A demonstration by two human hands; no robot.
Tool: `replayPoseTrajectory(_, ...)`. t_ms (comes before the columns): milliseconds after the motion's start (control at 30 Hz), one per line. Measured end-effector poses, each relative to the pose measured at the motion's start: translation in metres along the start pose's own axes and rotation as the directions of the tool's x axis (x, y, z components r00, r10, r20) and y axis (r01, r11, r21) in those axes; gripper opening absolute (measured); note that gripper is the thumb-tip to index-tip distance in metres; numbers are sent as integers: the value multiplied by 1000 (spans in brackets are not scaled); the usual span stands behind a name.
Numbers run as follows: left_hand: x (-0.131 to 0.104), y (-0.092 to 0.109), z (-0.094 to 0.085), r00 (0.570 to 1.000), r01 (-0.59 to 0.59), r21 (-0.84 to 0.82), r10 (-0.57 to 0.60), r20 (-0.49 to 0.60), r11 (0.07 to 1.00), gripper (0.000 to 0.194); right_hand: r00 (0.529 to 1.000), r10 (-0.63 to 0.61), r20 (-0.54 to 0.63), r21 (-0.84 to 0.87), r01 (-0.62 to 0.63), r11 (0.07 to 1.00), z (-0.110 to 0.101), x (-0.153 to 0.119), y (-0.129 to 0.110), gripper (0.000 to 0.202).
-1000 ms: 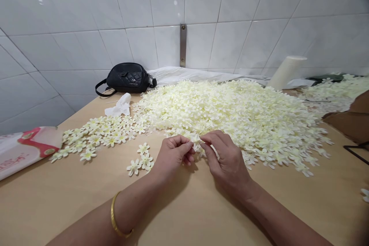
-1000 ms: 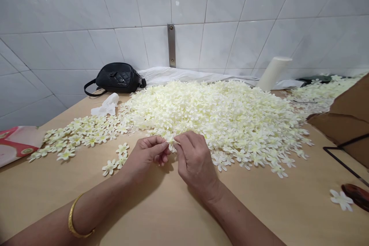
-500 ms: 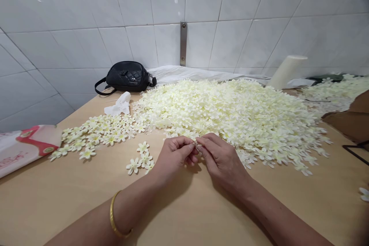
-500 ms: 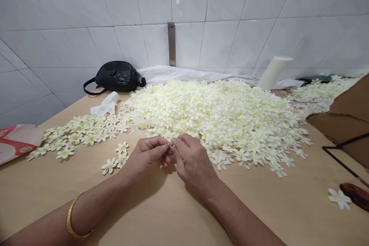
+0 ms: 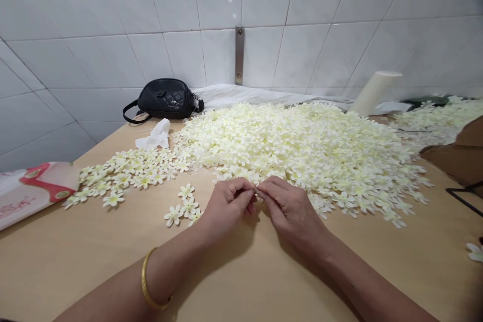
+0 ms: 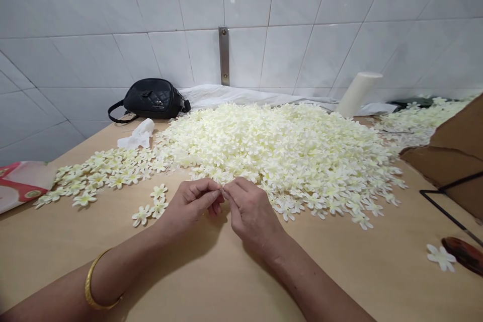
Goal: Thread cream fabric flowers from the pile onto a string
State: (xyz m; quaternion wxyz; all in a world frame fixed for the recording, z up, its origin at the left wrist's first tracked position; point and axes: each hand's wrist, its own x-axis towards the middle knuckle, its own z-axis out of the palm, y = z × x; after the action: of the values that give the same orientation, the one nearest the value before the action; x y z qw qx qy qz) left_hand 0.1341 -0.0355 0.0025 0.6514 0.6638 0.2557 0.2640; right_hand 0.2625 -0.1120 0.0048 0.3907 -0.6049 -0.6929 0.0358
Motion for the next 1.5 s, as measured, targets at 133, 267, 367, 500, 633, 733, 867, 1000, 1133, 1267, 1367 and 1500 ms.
replayPoseTrajectory(133,-1,1,3,999,34,-46,-34,-3,998,15,997,73,35,50,-75,996,-1,1,-1,27)
replayPoseTrajectory(267,-2,9,6,998,53,-41,-54,-14,998,15,987,163,14,93,-163,982,-1,2,-2,27)
replayPoseTrajectory(367,-2,12,5,997,77,-80,-79,-16,994,14,968,250,-14,149,-245,958,-1,3,-2,24)
replayPoseTrajectory(500,0,12,1,994,101,-194,-105,-7,976,9,909,414,-44,396,-365,842,-1,4,0,21)
replayPoseTrajectory(633,1,13,0,998,45,-125,-50,-35,991,11,883,449,134,608,-431,666,-5,6,0,35)
replayPoseTrajectory(733,0,15,1,997,18,-13,-19,-75,1000,15,892,394,223,672,-433,600,-7,6,-5,33)
replayPoseTrajectory(867,-1,16,1,990,29,81,-17,-140,996,14,885,396,246,691,-447,569,-8,6,-8,27)
replayPoseTrajectory(1000,0,14,2,985,57,109,-38,-168,992,15,881,451,146,645,-430,632,-6,6,-1,22)
replayPoseTrajectory(1133,1,11,2,987,56,62,-46,-153,996,15,863,493,108,625,-445,642,-5,6,4,25)
replayPoseTrajectory(1267,3,9,-1,985,96,-111,-110,-134,989,17,867,480,133,638,-446,628,-4,7,2,26)
replayPoseTrajectory(1367,3,7,-2,990,112,-213,-129,-65,971,20,885,447,131,597,-430,677,-2,5,2,25)
replayPoseTrajectory(1500,2,3,2,991,86,-280,-109,-70,956,15,923,381,56,419,-368,830,3,2,-2,24)
